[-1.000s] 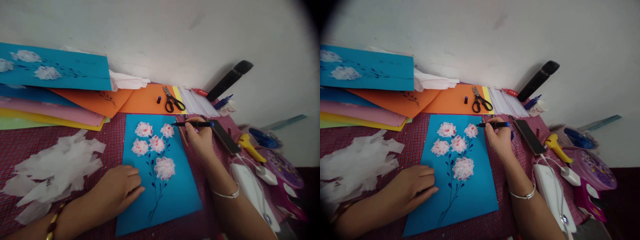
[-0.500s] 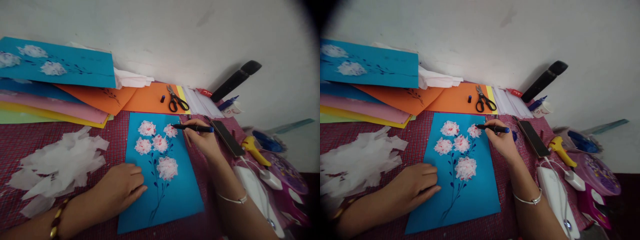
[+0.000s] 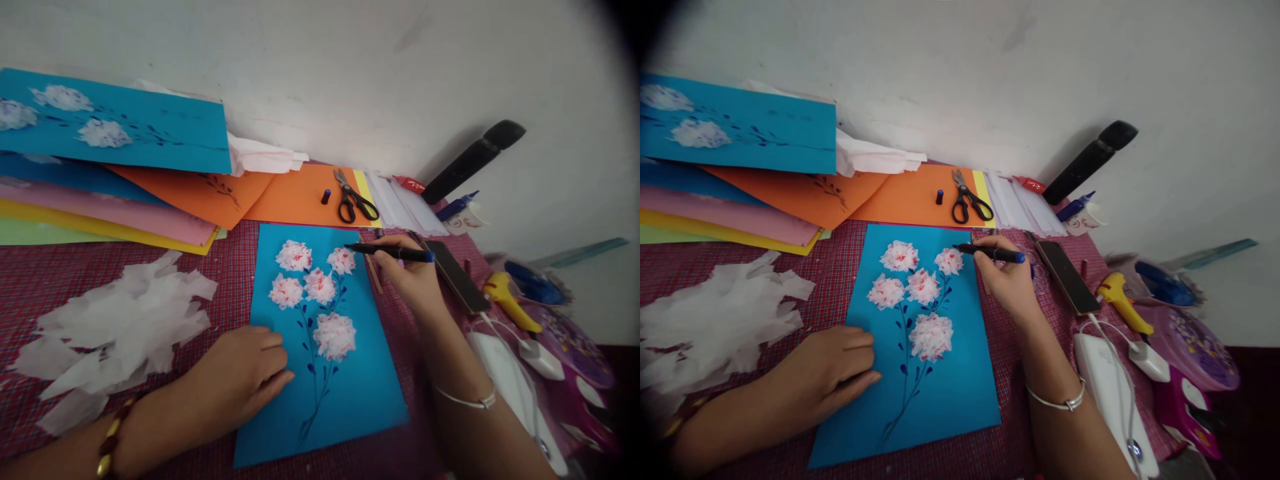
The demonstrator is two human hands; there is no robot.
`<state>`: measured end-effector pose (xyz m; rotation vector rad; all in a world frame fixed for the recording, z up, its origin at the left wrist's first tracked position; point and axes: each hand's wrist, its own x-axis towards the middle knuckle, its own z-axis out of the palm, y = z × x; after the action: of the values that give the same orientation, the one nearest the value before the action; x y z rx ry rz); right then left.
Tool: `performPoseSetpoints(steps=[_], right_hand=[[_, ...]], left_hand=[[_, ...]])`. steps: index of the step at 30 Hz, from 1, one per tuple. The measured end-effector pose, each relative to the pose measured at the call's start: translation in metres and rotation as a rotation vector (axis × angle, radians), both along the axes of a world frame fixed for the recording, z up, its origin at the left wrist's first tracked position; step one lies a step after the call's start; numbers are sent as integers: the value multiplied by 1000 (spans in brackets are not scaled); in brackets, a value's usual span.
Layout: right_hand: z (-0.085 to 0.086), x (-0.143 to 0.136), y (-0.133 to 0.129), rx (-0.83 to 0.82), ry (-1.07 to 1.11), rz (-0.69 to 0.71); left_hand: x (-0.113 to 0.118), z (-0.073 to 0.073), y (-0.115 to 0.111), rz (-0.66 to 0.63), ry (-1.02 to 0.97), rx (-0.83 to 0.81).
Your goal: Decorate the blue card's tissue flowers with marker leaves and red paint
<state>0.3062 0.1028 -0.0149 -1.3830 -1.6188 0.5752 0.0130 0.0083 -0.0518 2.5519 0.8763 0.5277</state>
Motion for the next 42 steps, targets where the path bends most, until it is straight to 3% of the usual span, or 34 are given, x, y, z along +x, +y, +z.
performPoseSetpoints(steps=[5, 14, 21, 25, 28, 33, 42], right_hand=[[4, 4, 1, 111, -119, -94], [-3, -2, -3, 46, -198, 11], [-5, 2, 0, 131, -182, -51], [-7, 1, 1, 97, -205, 39], [-5, 0, -1, 47, -144, 75], [2, -6, -9, 123, -30, -8], [3, -43, -25, -3, 146, 131]], left_hand=[[0, 0, -1, 3, 1, -5], [0, 1, 0, 7, -16, 1], [0, 0, 0, -1, -9, 8], [0, 0, -1, 9, -3, -1], [0, 6, 0, 3, 11, -24], [2, 14, 2, -15, 36, -59], [1, 7, 1, -9, 45, -72]])
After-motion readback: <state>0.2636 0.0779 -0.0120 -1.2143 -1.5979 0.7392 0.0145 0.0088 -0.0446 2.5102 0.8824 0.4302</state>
